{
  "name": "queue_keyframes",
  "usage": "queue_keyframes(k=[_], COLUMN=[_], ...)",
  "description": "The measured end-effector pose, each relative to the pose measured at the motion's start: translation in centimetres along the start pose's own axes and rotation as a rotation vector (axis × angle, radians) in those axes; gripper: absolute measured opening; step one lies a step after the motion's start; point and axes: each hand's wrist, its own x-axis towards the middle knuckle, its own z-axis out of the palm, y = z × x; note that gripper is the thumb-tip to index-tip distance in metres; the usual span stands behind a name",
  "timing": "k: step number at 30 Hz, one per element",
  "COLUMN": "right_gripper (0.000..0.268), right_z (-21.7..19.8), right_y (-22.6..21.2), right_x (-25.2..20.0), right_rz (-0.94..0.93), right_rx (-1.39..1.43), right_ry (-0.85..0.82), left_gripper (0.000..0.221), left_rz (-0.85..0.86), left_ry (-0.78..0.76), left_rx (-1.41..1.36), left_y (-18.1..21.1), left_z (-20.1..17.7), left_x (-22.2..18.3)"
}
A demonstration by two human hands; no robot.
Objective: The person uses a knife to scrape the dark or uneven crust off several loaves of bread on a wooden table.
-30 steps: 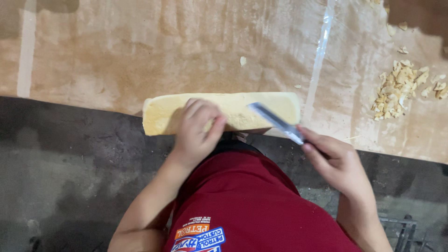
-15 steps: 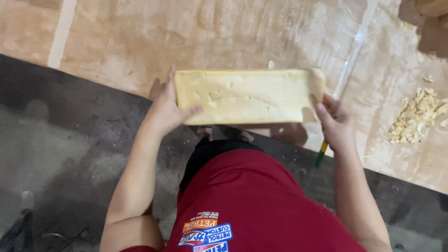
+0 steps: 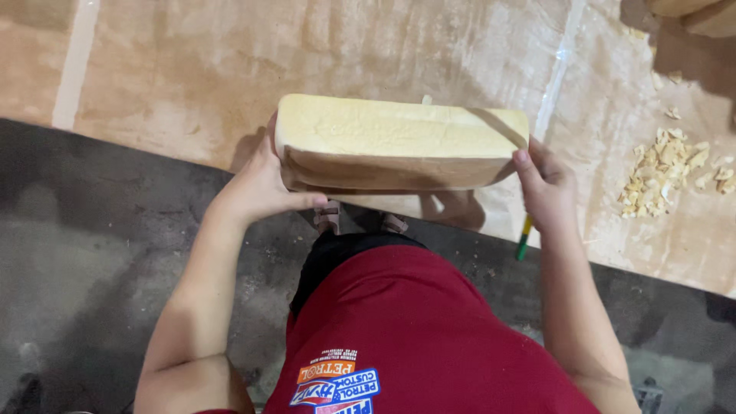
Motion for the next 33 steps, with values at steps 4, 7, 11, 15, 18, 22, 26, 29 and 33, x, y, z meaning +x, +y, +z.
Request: queue_keyframes(k=[4,7,11,15,18,22,26,29,33], right_gripper=[0.044,0.044,0.047,0.042,0.039,0.037,0.034,0.032,0.032], right_z=[0.1,-0.2,-1.8,-3.5,-3.9,-2.9,-0.2,2.3,4.4], right_y=[-0.5,-1.5,-2.0,-1.3,-1.6,-3.5,-6.0,-7.3,-8.0], right_x=[0.3,1.3,-0.7,-4.6,-6.7,-8.4,-8.1,-7.6,-7.1], right_rz=[-0.018,0.014,-0.053,-0.008,-0.152,-0.286,-0.422,-0.559,-0.616], right_rx=[-0.004,-0.041,-0.24,-0.232,-0.441,-0.515,-0.796,-0.894,-0.934], right_ry=[-0.007,-0.019,0.018,0.025,0.04,-0.003,0.001,-0.033,-0.048], left_gripper=[0.086,0.062,0.078,0.061,0.061,0.058,0.047,0.071,0.077], left_rz=[0.075,-0.414,0.043,0.574,0.676,0.543,0.75,0.384,0.358], left_ry=[0.184,-0.019,0.264,-0.215,-0.119,-0.378,-0.413,0.209,0.186], left_rx=[-0.194,-0.122,0.474,0.228,0.101,0.171,-0.271,0.282,0.317], left_y=[-0.5,-0.2,2.4,7.7,9.2,11.9,10.5,7.9,7.0], left_z=[1.5,0.5,1.4,6.6,7.0,7.7,8.5,8.0,7.4], left_x=[0.6,2.2,1.2,-3.1,-2.8,-1.6,-2.2,0.2,0.2])
